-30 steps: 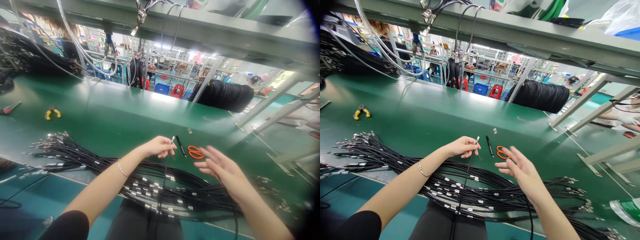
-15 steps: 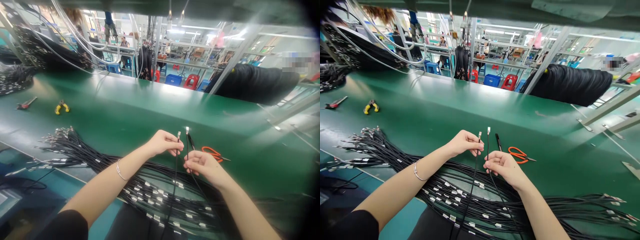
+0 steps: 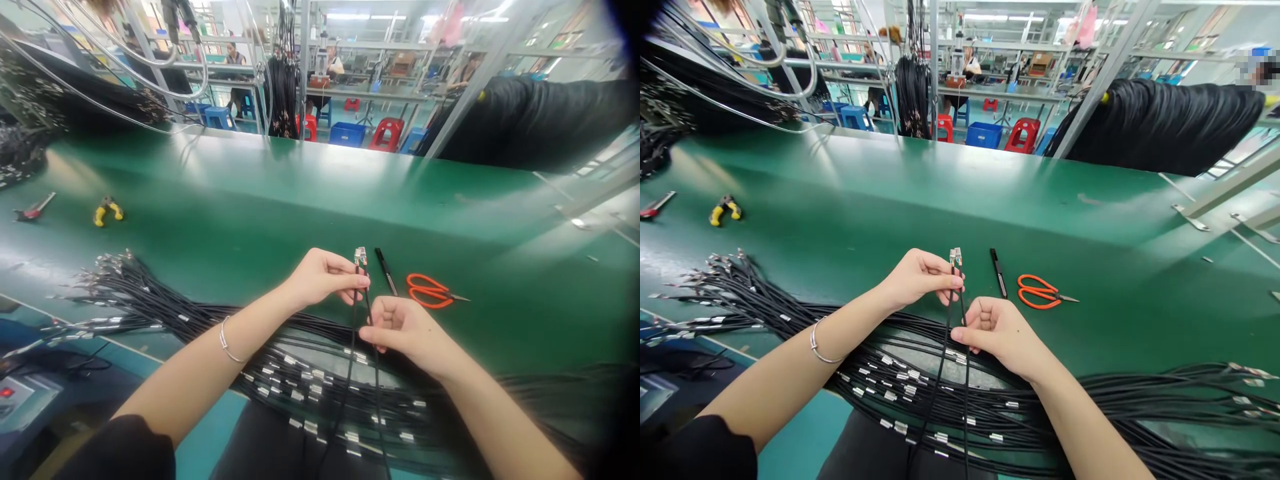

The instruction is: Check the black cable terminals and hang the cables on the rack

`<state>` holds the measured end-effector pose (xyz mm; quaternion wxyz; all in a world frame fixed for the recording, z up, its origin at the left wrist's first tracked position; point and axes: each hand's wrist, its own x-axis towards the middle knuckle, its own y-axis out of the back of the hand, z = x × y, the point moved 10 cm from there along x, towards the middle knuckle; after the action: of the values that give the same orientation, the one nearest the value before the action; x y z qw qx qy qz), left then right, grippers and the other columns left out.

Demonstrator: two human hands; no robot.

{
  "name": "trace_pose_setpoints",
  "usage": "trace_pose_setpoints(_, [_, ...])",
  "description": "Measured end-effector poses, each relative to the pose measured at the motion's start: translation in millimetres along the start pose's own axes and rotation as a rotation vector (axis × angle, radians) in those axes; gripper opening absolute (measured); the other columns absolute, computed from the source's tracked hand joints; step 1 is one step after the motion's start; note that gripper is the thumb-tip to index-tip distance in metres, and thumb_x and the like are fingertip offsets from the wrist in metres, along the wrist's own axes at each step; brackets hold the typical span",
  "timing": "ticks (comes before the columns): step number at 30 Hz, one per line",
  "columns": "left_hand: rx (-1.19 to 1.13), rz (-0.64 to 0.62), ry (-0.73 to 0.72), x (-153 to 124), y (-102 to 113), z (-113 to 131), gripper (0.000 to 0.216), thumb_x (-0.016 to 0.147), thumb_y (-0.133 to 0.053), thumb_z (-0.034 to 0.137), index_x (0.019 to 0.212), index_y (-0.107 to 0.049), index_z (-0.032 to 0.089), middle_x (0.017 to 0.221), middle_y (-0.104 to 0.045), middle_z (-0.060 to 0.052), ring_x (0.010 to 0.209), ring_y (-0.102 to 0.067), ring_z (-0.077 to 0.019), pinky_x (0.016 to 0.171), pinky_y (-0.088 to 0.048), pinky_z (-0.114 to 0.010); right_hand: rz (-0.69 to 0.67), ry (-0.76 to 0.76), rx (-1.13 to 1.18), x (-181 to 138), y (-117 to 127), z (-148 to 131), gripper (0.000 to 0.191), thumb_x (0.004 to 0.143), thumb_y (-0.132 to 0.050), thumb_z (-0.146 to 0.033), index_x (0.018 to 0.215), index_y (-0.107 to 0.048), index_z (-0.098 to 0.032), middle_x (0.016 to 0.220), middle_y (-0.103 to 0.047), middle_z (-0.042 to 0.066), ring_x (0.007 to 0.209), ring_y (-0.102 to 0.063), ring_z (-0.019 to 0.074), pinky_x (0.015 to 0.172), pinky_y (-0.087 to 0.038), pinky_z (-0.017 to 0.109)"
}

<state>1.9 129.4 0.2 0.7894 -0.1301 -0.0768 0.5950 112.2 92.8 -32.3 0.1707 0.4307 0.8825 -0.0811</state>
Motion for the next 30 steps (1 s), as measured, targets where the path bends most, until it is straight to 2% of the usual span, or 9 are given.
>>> trace_pose_setpoints(9, [0.010,-0.043,-0.020,-5,-7,2,0.027,0.063,-0.086,0.026,0.078,-0.073,0.008,0.064,-0.070,-0.006,0.058,-0.067,-0.0139,0.055,-0.058,-0.021,-0.066,-0.010,0.035,1,-6,6,0.043,0.057,-0.089,-0.032,0.067,-0.050,-0.016,0.057,-0.059,-0.003,0.051,-0.053,0.0082,0.052,-0.041,0.021])
trace_pose_setpoints(18, [0.029,-0.046,-0.017,-4,-7,0,0.026,0.066,-0.085,0.028,0.078,-0.074,0.008,0.066,-0.070,-0.006,0.056,-0.066,-0.0125,0.053,-0.057,-0.020,-0.125,0.013,-0.011,-3,-13,-1,0.033,0.061,-0.087,-0.032,0.066,-0.060,-0.013,0.055,-0.059,-0.002,0.048,-0.049,0.0065,0.050,-0.039,0.019])
trace_pose_setpoints(22, [0.032,-0.045,-0.023,-4,-7,1,0.024,0.066,-0.084,0.027,0.079,-0.074,0.009,0.066,-0.070,-0.006,0.057,-0.066,-0.0125,0.054,-0.057,-0.020,-0.147,0.045,-0.067,-4,-14,-2,0.033,0.069,-0.082,-0.039,0.077,-0.067,-0.011,0.060,-0.061,0.000,0.049,-0.050,0.0059,0.049,-0.040,0.018])
trace_pose_setpoints(25, [0.081,-0.004,-0.042,-3,-4,6,0.025,0.067,-0.084,0.030,0.076,-0.074,0.008,0.067,-0.070,-0.007,0.058,-0.066,-0.0138,0.052,-0.055,-0.021,-0.236,0.032,-0.132,-5,-25,-2,0.038,0.081,-0.070,-0.047,0.086,-0.067,-0.009,0.061,-0.063,0.001,0.045,-0.048,0.0039,0.043,-0.038,0.015])
trace_pose_setpoints(27, [0.138,0.052,-0.076,-3,3,14,0.027,0.068,-0.082,0.033,0.074,-0.073,0.008,0.069,-0.070,-0.008,0.058,-0.065,-0.0134,0.051,-0.054,-0.021,-0.354,-0.039,-0.137,-14,-37,2,0.040,0.083,-0.067,-0.048,0.089,-0.065,-0.009,0.066,-0.067,0.004,0.042,-0.049,0.0039,0.039,-0.037,0.013])
trace_pose_setpoints(30, [0.191,0.228,-0.142,-5,29,29,0.029,0.067,-0.083,0.035,0.076,-0.074,0.009,0.071,-0.070,-0.008,0.059,-0.063,-0.0122,0.052,-0.051,-0.019,-0.503,-0.130,-0.012,-45,-48,10,0.045,0.083,-0.068,-0.049,0.106,-0.063,-0.010,0.073,-0.069,0.004,0.043,-0.056,0.0065,0.038,-0.043,0.014])
